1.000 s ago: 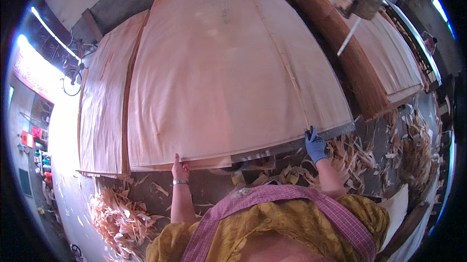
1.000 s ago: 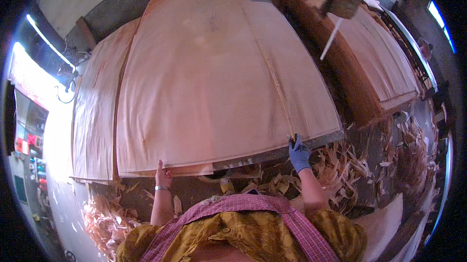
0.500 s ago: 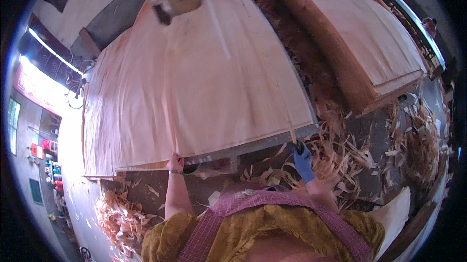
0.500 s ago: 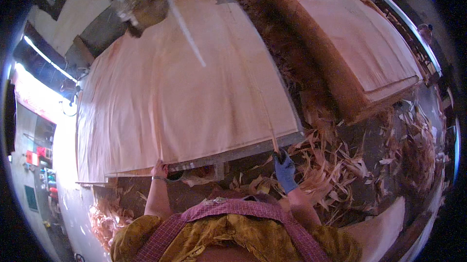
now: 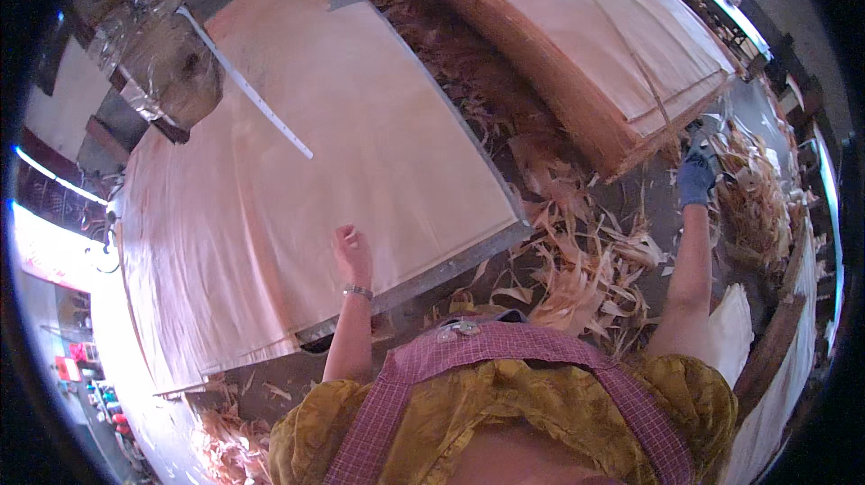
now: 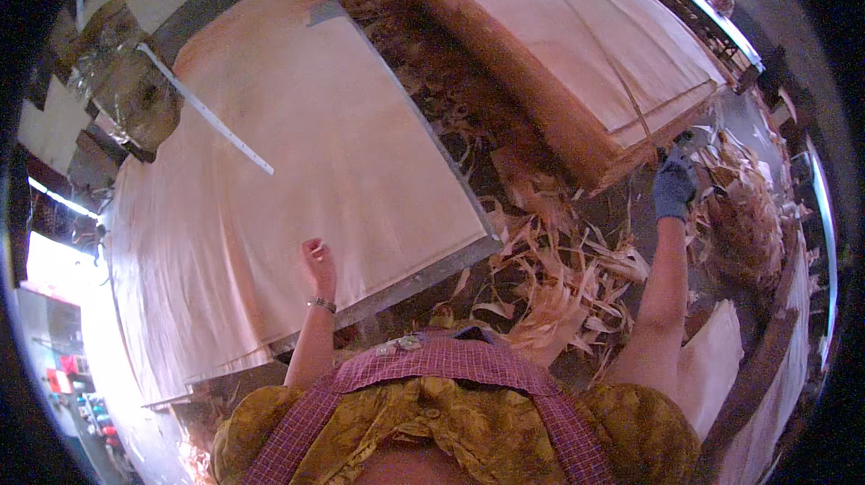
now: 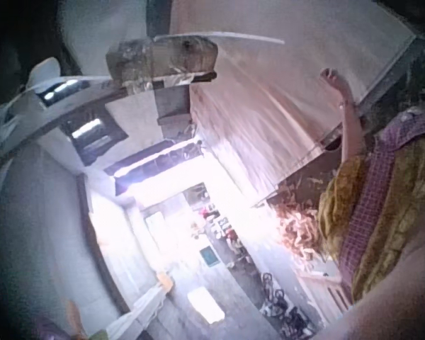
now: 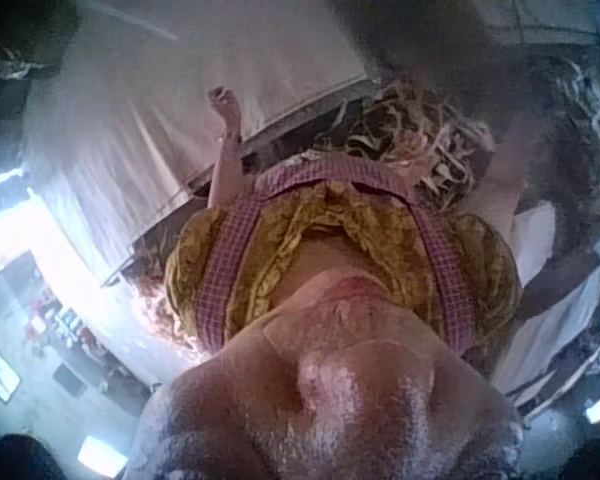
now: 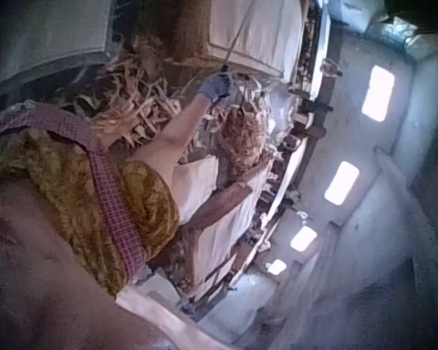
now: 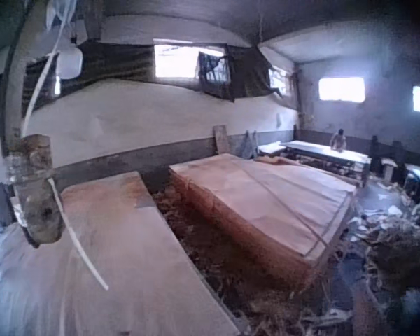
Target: The person tapes together thin sheets of wood veneer, trims the edges with a utility knife, and organizes the processed sheets onto large stacks.
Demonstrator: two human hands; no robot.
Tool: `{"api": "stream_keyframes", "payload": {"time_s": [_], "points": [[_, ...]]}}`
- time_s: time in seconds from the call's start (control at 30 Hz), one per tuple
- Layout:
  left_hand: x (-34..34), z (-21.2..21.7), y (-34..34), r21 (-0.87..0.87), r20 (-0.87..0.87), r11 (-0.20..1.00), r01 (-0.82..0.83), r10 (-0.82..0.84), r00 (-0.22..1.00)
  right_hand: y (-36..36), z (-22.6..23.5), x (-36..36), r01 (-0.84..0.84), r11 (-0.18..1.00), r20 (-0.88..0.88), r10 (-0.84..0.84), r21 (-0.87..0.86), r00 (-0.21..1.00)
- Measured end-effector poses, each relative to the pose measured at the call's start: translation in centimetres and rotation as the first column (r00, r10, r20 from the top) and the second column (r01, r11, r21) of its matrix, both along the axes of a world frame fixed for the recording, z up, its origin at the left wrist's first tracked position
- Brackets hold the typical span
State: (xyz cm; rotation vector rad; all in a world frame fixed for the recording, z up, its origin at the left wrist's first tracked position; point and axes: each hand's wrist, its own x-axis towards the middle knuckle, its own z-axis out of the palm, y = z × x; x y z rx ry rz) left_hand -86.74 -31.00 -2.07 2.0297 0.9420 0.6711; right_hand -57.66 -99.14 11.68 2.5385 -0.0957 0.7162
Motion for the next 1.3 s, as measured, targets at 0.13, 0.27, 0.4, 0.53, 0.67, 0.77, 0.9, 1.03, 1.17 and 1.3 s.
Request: {"api": "stream_keyframes", "payload": {"time_s": [0.13, 0.27, 0.4, 0.53, 0.67, 0.77, 0.9, 1.03, 1.17, 1.3], "points": [[5.5, -3.4, -1.5, -0.23, 0.277, 0.932, 0.28, -0.213, 0.937, 2.7, -6.3, -1.6, -0.204, 0.971, -0.116, 0.218, 0.123, 0.969], [9.8, 0.7, -5.7, 0.071, -0.176, 0.915, 0.397, -0.38, 0.908, 4.8, -15.8, -7.5, 0.074, 0.929, -0.572, 0.159, 0.362, 0.805], [16.2, 2.3, -8.8, 0.199, -0.382, 0.868, 0.455, -0.359, 0.852, -1.3, -27.1, -12.1, 0.135, 0.918, -0.741, 0.207, 0.373, 0.639], [21.2, 1.0, -11.4, 0.327, -0.574, 0.869, 0.372, -0.13, 0.808, -10.6, -34.1, -15.0, -0.13, 0.882, -0.7, 0.443, 0.454, 0.561], [25.5, 3.3, -14.0, 0.211, -0.849, 0.906, 0.366, -0.015, 0.528, -14.7, -35.3, -10.4, 0.106, 0.885, -0.881, 0.426, 0.453, 0.207], [26.6, 2.4, -13.7, 0.194, -0.817, 0.94, 0.279, -0.003, 0.576, -15.6, -35.8, -0.8, 0.12, 0.926, -0.932, 0.362, 0.358, -0.017], [24.9, 0.6, -13.7, 0.249, -0.783, 0.943, 0.22, 0.062, 0.619, -5.9, -33.1, 17.3, -0.055, 0.799, -0.793, 0.601, 0.599, 0.098], [25.5, 0.8, -14.0, 0.221, -0.784, 0.95, 0.219, 0.039, 0.619, 11.4, -24.5, 33.3, -0.171, 0.6, -0.593, 0.799, 0.781, 0.098], [28.7, 2.2, -13.1, 0.138, -0.735, 0.975, 0.173, -0.016, 0.677, 21.5, -24.1, 46.4, -0.432, 0.471, -0.446, 0.88, 0.769, 0.167], [32.4, -0.9, -9.0, -0.059, -0.84, 0.963, -0.262, 0.094, 0.534, 31.1, -18.9, 54.4, -0.396, 0.655, -0.673, 0.731, 0.644, 0.115]]}}
